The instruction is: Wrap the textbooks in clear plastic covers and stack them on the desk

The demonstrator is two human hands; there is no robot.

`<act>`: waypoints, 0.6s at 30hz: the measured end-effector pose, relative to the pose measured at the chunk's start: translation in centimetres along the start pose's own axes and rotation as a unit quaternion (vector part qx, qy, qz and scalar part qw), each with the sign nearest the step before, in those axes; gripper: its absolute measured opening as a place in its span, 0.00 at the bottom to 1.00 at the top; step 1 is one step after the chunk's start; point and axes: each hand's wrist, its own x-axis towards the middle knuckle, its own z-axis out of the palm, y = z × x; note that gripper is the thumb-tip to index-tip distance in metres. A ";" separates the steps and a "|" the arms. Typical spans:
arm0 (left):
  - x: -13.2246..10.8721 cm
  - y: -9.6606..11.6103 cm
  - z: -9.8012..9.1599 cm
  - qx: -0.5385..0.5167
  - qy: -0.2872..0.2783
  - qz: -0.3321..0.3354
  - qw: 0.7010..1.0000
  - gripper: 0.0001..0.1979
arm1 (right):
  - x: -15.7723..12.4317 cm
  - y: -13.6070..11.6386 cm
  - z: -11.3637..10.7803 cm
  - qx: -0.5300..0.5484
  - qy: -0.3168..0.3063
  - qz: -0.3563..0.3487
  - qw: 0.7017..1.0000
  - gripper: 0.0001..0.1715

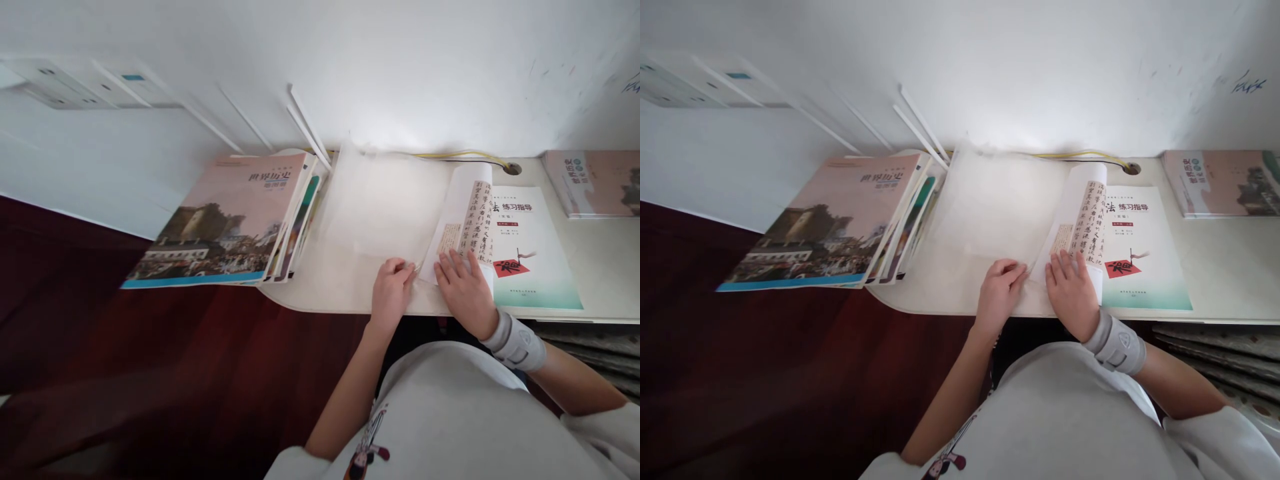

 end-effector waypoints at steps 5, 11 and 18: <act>0.1 0.4 -0.4 0.000 0.001 -0.018 1.000 0.09 | 0.1 -0.8 -0.1 0.004 0.002 -0.022 1.000 0.19; -0.2 0.2 -0.4 0.091 -0.033 0.017 0.995 0.15 | 0.0 0.2 -0.6 0.000 -0.014 -0.021 1.000 0.19; -0.7 -0.2 -1.0 0.140 -0.075 0.028 0.987 0.19 | -0.8 0.9 -0.4 0.001 -0.012 -0.012 1.000 0.19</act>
